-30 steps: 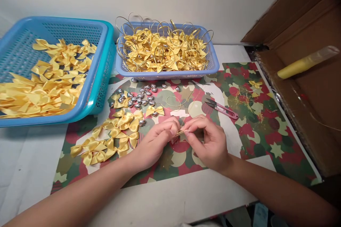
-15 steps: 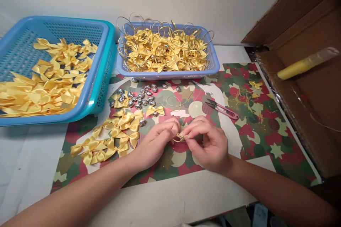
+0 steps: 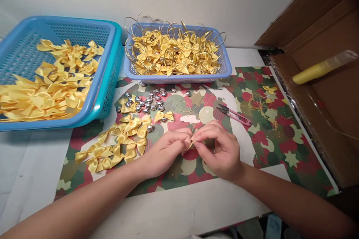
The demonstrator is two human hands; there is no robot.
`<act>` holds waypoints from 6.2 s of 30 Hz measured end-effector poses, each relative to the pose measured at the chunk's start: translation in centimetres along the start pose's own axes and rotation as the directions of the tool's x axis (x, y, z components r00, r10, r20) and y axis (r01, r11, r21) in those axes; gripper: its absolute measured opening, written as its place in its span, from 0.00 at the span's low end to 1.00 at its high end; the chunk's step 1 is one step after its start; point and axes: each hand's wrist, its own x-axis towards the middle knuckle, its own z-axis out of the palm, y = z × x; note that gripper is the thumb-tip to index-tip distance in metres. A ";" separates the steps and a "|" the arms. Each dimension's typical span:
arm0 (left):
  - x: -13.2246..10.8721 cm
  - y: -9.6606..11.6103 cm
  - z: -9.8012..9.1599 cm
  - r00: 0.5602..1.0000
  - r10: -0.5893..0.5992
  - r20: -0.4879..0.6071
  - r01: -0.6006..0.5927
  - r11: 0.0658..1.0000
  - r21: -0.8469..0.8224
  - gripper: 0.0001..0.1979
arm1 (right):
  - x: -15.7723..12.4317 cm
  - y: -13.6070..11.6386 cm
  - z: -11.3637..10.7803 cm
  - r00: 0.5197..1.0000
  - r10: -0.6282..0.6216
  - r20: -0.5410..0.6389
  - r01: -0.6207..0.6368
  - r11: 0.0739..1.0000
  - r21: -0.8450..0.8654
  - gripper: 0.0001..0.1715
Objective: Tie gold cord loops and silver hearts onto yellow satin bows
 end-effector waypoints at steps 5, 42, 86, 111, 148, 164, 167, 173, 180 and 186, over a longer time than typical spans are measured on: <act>0.0 -0.3 -0.1 1.000 -0.007 0.007 0.008 0.998 -0.069 0.14 | 0.0 0.0 0.0 1.000 -0.014 0.010 0.014 0.999 -0.048 0.10; 0.0 -1.1 0.1 0.991 -0.008 -0.137 -0.012 0.989 -0.149 0.11 | 0.1 -0.5 -0.1 1.000 -0.012 -0.025 0.005 0.966 -0.258 0.10; -0.3 -1.2 0.3 0.983 -0.099 -0.154 0.056 0.963 -0.265 0.17 | 0.3 -0.3 -0.9 0.998 -0.044 0.049 0.054 0.976 -0.211 0.08; 0.2 -0.9 0.3 0.970 -0.102 -0.222 -0.062 0.776 -0.628 0.17 | 2.9 1.2 -5.0 0.499 0.553 0.667 -0.856 0.435 0.280 0.13; 0.0 -1.4 0.2 0.965 -0.098 -0.242 0.009 0.938 -0.346 0.12 | 0.9 0.0 -0.6 0.971 0.141 0.194 -0.151 0.988 0.039 0.06; 0.7 -0.5 0.4 0.934 -0.180 -0.309 -0.032 0.818 -0.575 0.15 | 0.9 0.0 -0.8 0.967 0.138 0.215 -0.150 0.988 0.038 0.07; 0.6 -0.5 0.4 0.935 -0.177 -0.307 -0.032 0.821 -0.570 0.14 | 0.9 0.0 -0.8 0.968 0.127 0.215 -0.139 0.990 0.038 0.07; 0.1 -0.8 0.5 0.953 -0.125 -0.276 0.008 0.921 -0.388 0.12 | 0.9 0.0 -0.8 0.937 0.166 0.307 -0.196 0.978 0.068 0.03; 0.1 -0.8 0.4 0.956 -0.106 -0.274 0.002 0.934 -0.356 0.12 | 0.7 0.1 -0.4 0.923 0.156 0.353 -0.198 0.977 0.083 0.05; 0.2 -0.6 0.4 0.952 -0.149 -0.268 0.004 0.879 -0.477 0.13 | 1.1 0.3 -1.0 0.875 0.267 0.404 -0.380 0.895 0.233 0.12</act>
